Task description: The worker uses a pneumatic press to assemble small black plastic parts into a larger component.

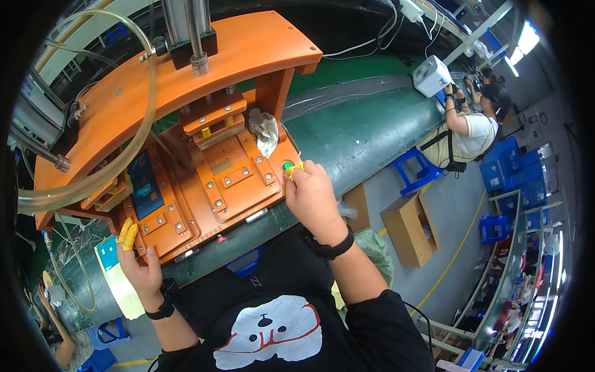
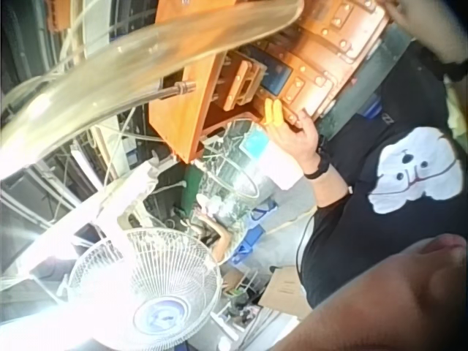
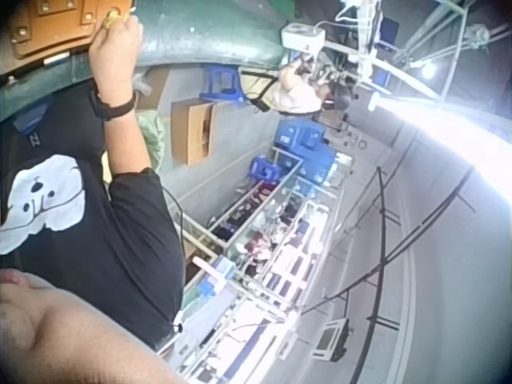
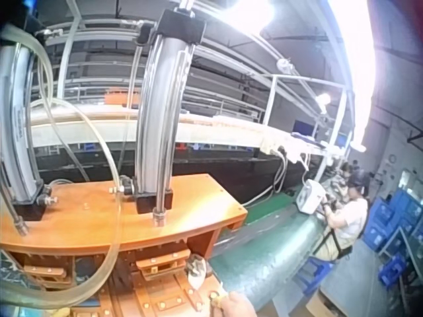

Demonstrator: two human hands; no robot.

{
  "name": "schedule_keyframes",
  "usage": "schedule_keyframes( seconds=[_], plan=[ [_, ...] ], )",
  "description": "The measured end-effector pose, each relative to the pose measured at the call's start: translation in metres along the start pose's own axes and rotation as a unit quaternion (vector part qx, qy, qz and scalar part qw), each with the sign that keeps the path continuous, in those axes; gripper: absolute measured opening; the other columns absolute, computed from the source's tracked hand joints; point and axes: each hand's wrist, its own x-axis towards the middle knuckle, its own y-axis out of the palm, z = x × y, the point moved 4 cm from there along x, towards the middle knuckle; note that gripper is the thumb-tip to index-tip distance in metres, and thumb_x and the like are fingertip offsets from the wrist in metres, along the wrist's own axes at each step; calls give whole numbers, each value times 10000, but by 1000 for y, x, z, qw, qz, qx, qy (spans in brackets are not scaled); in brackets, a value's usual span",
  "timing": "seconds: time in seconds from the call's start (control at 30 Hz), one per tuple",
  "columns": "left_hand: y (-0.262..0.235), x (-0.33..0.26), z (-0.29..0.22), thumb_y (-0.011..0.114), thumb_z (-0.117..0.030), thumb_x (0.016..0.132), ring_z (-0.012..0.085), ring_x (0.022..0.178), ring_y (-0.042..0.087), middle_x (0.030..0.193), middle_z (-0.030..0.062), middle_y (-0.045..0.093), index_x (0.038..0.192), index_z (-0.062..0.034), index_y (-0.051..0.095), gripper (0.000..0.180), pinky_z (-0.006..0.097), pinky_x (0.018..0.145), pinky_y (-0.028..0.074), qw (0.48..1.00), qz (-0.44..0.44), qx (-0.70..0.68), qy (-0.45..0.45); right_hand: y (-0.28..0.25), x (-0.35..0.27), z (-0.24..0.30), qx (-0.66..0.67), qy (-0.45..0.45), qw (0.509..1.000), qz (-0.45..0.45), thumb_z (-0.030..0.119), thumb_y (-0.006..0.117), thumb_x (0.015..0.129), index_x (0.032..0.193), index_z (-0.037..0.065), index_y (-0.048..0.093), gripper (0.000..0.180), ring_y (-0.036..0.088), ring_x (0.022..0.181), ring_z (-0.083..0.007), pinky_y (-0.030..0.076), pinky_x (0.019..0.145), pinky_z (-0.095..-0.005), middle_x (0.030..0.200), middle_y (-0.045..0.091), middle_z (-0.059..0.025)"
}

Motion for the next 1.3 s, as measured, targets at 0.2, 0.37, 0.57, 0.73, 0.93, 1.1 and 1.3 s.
schedule_keyframes(
  seconds=[0.2, 0.37, 0.57, 0.73, 0.93, 1.1, 1.3],
  plan=[
    [0, 1, -1, 636, -145, 903, 390, 1318, 544, 1414, 228, 601, 1317, 43, 612, 455, 466, 1147, 384, 1000, -3, 4, 3, 6, 3, 7, -51, -9, 999, -4, 21, 686, 835, 778, -11, 631, 86, 569, 776, -377, 489, 715, -472, 804, 569, -179],
    [0, 0, 0, 640, -131, 892, 392, 1313, 547, 1405, 227, 607, 1312, 40, 615, 454, 465, 1142, 390, 1000, -9, 1, 0, 18, 2, 5, -83, 15, 996, 0, -17, 629, 826, 847, -19, 596, 39, 553, 811, -397, 477, 762, -489, 862, 566, -209],
    [-1, 1, -3, 636, -116, 886, 400, 1294, 560, 1396, 229, 612, 1299, 35, 616, 440, 467, 1127, 401, 1000, -4, -3, -2, 21, 1, 4, -67, 26, 997, -5, -39, 592, 828, 904, -20, 568, 82, 535, 864, -410, 457, 802, -491, 906, 553, -222],
    [-2, 1, -2, 638, -111, 882, 405, 1285, 564, 1394, 231, 613, 1300, 33, 613, 443, 468, 1120, 406, 1000, -6, 9, 5, 21, 3, -3, -49, 29, 998, -3, -47, 582, 840, 908, -17, 557, 79, 530, 865, -418, 451, 801, -502, 917, 550, -226],
    [-3, 3, -5, 694, -112, 809, 409, 1164, 602, 1341, 222, 635, 1248, 10, 642, 459, 469, 1035, 441, 999, -33, 5, 17, 15, 0, -1, -4, 50, 999, -19, -37, 606, 862, 902, -24, 555, 66, 535, 854, -428, 455, 780, -509, 903, 547, -233],
    [-3, 3, -5, 667, -112, 844, 409, 1224, 585, 1364, 228, 624, 1272, 22, 626, 450, 470, 1074, 426, 1000, -17, 1, 12, 7, -1, 2, -7, 41, 999, -16, -26, 634, 854, 870, -27, 597, 40, 552, 830, -418, 464, 744, -508, 878, 557, -217],
    [-2, 4, -5, 668, -107, 841, 413, 1225, 584, 1364, 226, 624, 1281, 21, 617, 460, 470, 1077, 425, 1000, -24, -5, 13, 10, -1, 4, -28, 13, 999, -11, -35, 639, 816, 830, -28, 624, 22, 558, 817, -405, 470, 733, -495, 864, 567, -204]
  ],
)
